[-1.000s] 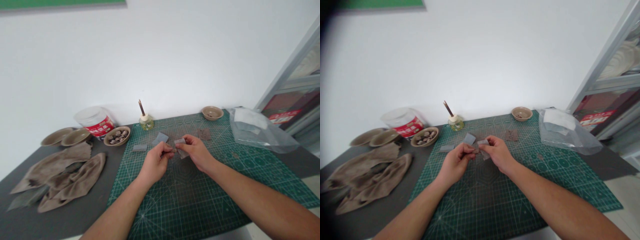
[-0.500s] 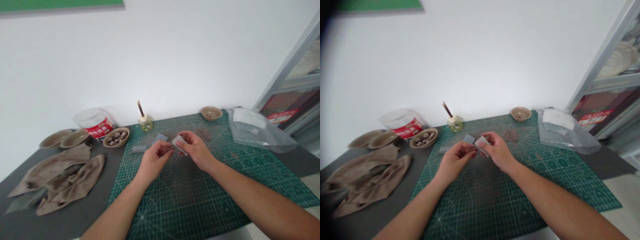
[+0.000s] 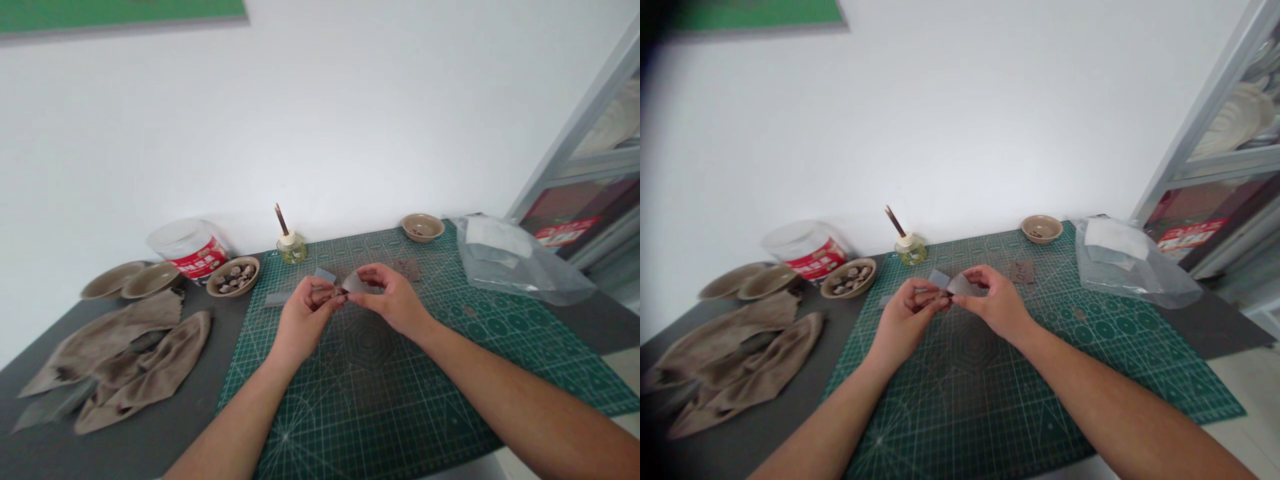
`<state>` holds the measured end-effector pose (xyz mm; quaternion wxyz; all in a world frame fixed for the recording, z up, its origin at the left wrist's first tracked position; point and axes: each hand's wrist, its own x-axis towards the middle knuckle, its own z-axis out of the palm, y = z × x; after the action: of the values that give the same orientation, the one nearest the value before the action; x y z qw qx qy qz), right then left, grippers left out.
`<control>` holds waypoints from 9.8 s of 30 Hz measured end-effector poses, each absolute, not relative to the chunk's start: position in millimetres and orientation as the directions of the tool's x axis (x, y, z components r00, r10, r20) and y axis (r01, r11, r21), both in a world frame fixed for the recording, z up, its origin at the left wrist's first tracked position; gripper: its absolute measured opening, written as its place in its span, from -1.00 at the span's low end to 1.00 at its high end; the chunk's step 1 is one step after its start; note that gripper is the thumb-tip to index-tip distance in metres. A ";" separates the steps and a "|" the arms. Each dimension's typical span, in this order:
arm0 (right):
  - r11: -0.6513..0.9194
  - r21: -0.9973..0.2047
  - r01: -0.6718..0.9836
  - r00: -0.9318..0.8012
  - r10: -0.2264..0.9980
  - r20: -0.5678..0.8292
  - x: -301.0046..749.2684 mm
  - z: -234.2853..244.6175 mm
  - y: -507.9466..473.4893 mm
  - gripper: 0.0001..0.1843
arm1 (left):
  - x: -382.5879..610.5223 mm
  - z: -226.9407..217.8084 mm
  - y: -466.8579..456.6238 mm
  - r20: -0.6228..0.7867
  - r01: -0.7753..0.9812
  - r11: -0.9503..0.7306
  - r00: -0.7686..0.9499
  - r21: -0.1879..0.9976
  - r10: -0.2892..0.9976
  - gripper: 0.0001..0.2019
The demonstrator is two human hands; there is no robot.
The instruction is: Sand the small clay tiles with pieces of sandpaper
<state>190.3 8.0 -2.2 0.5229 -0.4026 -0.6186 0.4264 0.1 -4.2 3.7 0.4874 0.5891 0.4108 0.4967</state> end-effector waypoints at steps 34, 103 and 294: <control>0.773 -0.362 0.521 -0.489 0.618 0.615 183.1 0.6 -15.6 -0.40 | -2.0 10.6 -12.7 0.223 0.235 -0.217 0.004 0.947 0.975 -0.88; 0.651 -0.530 0.543 -0.317 0.744 0.588 184.9 0.2 -14.4 -0.48 | -0.5 13.0 -19.7 0.400 0.105 -0.397 -0.011 0.912 0.916 -0.85; 0.583 -0.603 0.544 -0.281 0.804 0.524 182.1 -6.1 -10.4 -0.51 | 6.9 19.0 -25.2 0.235 0.162 -0.224 -0.052 0.961 0.971 -0.87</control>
<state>182.1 -10.4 -6.1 0.4183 -0.4293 -0.7852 0.1553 6.9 -25.2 19.0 0.3802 0.5740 0.4935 0.5315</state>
